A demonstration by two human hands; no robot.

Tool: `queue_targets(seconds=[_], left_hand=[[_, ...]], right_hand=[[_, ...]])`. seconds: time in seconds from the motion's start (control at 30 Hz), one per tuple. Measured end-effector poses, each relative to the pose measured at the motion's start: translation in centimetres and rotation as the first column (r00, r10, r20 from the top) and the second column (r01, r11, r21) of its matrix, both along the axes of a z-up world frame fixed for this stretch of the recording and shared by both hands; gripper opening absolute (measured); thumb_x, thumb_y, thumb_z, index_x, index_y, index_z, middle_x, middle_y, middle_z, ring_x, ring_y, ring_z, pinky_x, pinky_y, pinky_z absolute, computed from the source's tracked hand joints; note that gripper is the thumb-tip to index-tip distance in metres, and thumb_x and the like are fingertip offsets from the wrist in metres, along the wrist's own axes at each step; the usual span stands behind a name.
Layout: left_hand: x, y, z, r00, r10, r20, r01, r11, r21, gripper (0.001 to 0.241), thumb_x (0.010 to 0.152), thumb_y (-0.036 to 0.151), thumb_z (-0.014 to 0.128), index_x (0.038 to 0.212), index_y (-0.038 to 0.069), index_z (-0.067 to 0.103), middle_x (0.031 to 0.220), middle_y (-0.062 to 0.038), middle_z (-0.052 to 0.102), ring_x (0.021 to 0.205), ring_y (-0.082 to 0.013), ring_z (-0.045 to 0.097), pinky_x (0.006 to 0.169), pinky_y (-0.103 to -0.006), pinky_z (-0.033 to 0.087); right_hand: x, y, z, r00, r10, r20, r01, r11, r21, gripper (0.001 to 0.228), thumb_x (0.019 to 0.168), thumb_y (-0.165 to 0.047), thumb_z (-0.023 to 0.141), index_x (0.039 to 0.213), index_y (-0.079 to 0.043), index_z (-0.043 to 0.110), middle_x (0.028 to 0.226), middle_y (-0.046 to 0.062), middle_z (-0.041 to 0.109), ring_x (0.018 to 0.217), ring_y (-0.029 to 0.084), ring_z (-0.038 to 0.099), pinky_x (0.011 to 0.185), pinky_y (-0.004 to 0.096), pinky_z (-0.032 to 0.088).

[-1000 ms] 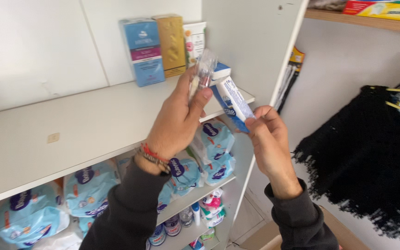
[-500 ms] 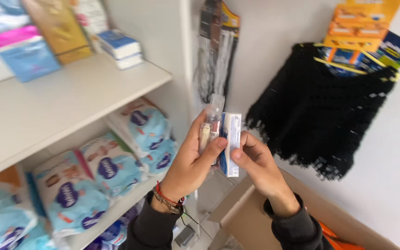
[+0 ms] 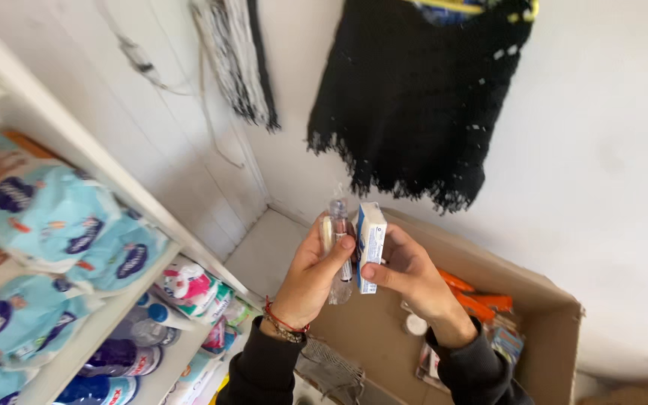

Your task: The person removes various boxed products from a white shelf, places them into a cardboard box on the floor, and then wipes the shelf surface with a cloth.

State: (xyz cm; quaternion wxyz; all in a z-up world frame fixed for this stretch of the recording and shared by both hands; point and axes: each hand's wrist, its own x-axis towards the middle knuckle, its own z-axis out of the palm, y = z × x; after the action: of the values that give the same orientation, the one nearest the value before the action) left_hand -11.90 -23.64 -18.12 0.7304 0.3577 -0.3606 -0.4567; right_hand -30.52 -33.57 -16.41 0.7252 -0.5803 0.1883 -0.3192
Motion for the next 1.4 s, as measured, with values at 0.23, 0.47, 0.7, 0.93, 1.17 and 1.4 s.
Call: queue_targets(seconds=[0.23,0.47,0.7,0.93,1.17,1.4], left_hand=[[-4.6,-5.0,-6.9,0.988,-0.151,0.038,0.147,0.986,0.08,0.045,0.125,0.025,0.083,0.16,0.004,0.062,0.132,-0.011,0.078,0.108,-0.0229,0.078,0.098,-0.042,0.069],[-7.6,-8.1,-14.3,0.98,-0.184,0.08,0.149,0.935,0.322,0.059,0.115,0.027,0.099,0.156,0.011,0.06,0.126,0.0,0.068,0.116,-0.0146,0.072,0.105,-0.0359,0.065],[-11.2,-9.2,-26.6,0.973,-0.215,-0.088,0.228,0.812,0.537,0.047,0.12,0.02,0.091,0.153,0.013,0.059,0.119,0.003,0.072,0.102,-0.0102,0.077,0.091,-0.0333,0.073],[-11.4,-11.7,-52.5,0.878,-0.454,0.151,0.117,0.509,0.853,0.078,0.111,0.04,0.1,0.165,0.0,0.061,0.146,-0.026,0.083,0.12,-0.0398,0.09,0.108,-0.0548,0.073],[-12.6,-13.1,-60.6,0.64,-0.747,0.18,0.03,0.259,0.965,0.11,0.119,0.067,0.082,0.196,0.006,0.032,0.197,-0.031,0.052,0.175,-0.0496,0.062,0.141,-0.0672,0.058],[-14.0,-14.4,-61.3,0.641,-0.658,0.394,-0.181,0.37,0.911,0.075,0.114,0.057,0.091,0.169,0.015,0.063,0.168,-0.021,0.082,0.161,-0.046,0.078,0.133,-0.0599,0.064]], right_hand=[[-6.6,-2.4,-4.6,0.993,-0.121,-0.015,0.122,0.988,0.097,0.08,0.093,0.003,0.104,0.169,0.0,0.077,0.135,0.013,0.086,0.118,0.025,0.081,0.099,0.044,0.072],[-10.7,-4.1,-12.9,0.93,-0.317,-0.189,0.352,0.915,0.199,0.08,0.087,0.003,0.111,0.161,0.006,0.08,0.137,0.025,0.088,0.128,0.038,0.084,0.11,0.057,0.069],[-12.7,-2.5,-21.9,0.777,-0.513,-0.365,0.622,0.718,0.314,0.073,0.094,-0.001,0.109,0.16,0.001,0.079,0.14,0.017,0.087,0.13,0.029,0.081,0.116,0.049,0.066],[-13.9,-0.8,-33.7,0.604,-0.502,-0.619,0.772,0.561,0.299,0.065,0.094,-0.019,0.116,0.149,0.001,0.086,0.13,0.013,0.087,0.122,0.026,0.082,0.104,0.04,0.067],[-15.5,1.0,-36.9,0.537,-0.409,-0.738,0.816,0.476,0.33,0.065,0.093,-0.026,0.119,0.147,-0.002,0.092,0.122,0.01,0.084,0.112,0.024,0.084,0.094,0.039,0.072],[-18.2,2.5,-41.9,0.565,-0.267,-0.78,0.789,0.452,0.417,0.081,0.096,-0.034,0.117,0.163,-0.001,0.083,0.135,0.016,0.075,0.121,0.03,0.078,0.101,0.054,0.075]])
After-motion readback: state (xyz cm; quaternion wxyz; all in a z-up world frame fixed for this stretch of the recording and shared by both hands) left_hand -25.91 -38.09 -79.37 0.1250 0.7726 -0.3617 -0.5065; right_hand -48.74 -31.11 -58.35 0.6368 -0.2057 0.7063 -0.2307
